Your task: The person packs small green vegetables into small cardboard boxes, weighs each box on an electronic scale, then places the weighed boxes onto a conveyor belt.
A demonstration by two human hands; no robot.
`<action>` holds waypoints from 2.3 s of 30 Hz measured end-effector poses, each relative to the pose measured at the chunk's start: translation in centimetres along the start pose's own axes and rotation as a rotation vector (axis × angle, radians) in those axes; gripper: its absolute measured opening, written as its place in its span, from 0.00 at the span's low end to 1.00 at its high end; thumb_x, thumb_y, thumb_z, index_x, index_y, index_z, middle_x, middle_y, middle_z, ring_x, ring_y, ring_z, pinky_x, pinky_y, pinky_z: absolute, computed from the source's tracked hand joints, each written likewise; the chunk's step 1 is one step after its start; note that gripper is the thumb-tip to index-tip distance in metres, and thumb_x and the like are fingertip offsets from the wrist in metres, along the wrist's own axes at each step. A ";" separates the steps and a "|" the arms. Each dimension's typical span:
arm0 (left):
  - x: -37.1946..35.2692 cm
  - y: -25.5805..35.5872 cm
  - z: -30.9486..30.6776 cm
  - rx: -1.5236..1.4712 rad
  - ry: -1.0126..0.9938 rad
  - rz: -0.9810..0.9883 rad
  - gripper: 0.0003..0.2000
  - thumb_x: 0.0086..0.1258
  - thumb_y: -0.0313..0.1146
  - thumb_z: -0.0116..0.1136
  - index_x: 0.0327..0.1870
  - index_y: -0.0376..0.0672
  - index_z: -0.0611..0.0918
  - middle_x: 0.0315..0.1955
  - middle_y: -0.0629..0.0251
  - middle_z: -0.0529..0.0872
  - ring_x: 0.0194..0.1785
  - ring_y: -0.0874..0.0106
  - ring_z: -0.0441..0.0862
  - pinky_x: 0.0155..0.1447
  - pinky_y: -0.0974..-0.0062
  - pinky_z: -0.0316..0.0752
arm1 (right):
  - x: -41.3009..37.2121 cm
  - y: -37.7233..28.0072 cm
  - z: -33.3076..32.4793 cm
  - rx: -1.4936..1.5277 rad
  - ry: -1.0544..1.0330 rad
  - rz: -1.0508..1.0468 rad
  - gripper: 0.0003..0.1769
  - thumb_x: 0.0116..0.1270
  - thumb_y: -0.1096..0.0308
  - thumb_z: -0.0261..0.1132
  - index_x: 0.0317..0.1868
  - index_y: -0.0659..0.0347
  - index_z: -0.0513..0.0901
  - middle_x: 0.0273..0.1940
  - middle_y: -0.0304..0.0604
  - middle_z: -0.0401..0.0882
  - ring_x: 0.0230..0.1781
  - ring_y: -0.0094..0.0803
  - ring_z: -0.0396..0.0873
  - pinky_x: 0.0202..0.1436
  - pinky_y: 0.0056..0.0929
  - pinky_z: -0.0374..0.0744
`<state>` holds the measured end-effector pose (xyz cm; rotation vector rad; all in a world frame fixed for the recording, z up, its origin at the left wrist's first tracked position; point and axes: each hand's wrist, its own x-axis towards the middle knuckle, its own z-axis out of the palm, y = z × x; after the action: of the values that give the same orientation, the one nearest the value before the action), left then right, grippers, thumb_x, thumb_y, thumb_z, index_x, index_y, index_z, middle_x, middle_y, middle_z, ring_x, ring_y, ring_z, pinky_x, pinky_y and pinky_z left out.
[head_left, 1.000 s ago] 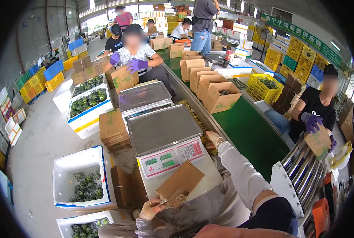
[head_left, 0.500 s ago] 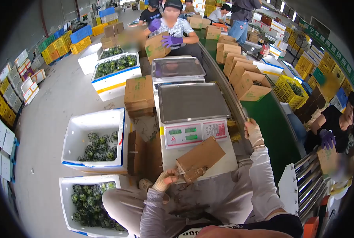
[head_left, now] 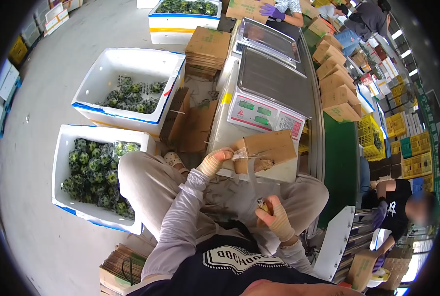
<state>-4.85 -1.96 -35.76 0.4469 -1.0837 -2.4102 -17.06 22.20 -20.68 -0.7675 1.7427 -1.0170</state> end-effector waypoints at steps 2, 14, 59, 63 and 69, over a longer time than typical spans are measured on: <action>-0.1 0.1 0.2 0.054 0.033 0.001 0.20 0.70 0.43 0.55 0.53 0.35 0.81 0.49 0.65 0.81 0.56 0.73 0.74 0.66 0.73 0.64 | 0.8 3.0 -0.1 -0.300 0.130 -0.118 0.19 0.63 0.68 0.70 0.49 0.63 0.72 0.34 0.44 0.80 0.34 0.31 0.81 0.38 0.30 0.78; 0.1 -0.1 -0.1 0.093 -0.038 0.054 0.15 0.72 0.43 0.52 0.47 0.41 0.82 0.42 0.72 0.80 0.49 0.79 0.72 0.58 0.79 0.64 | 1.9 0.5 1.9 -0.591 0.175 -0.428 0.23 0.67 0.70 0.63 0.62 0.65 0.74 0.49 0.58 0.81 0.47 0.53 0.80 0.51 0.40 0.78; 0.3 -1.8 0.7 -0.085 0.054 0.129 0.15 0.68 0.41 0.65 0.48 0.40 0.82 0.44 0.70 0.83 0.51 0.75 0.77 0.61 0.75 0.69 | 5.2 1.9 6.0 -0.685 0.509 -0.602 0.27 0.62 0.70 0.66 0.63 0.58 0.70 0.49 0.54 0.78 0.44 0.55 0.80 0.45 0.45 0.79; 0.5 -2.4 1.0 -0.108 0.051 0.205 0.09 0.69 0.37 0.64 0.42 0.42 0.83 0.38 0.74 0.83 0.46 0.79 0.76 0.60 0.78 0.69 | 4.9 -0.5 5.4 -0.775 0.496 -0.634 0.29 0.62 0.70 0.66 0.64 0.55 0.70 0.50 0.54 0.78 0.42 0.54 0.81 0.43 0.45 0.80; 1.2 -2.9 0.3 -0.097 0.249 0.116 0.07 0.71 0.36 0.63 0.42 0.44 0.82 0.38 0.72 0.83 0.42 0.80 0.77 0.51 0.79 0.74 | 0.6 -11.2 5.1 -0.890 0.455 -0.852 0.32 0.61 0.73 0.66 0.67 0.56 0.71 0.46 0.52 0.80 0.38 0.50 0.82 0.41 0.42 0.81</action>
<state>-6.77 -0.73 -37.89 0.6149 -0.8569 -2.2238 -11.88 15.04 -12.05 -2.0987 2.3406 -0.9474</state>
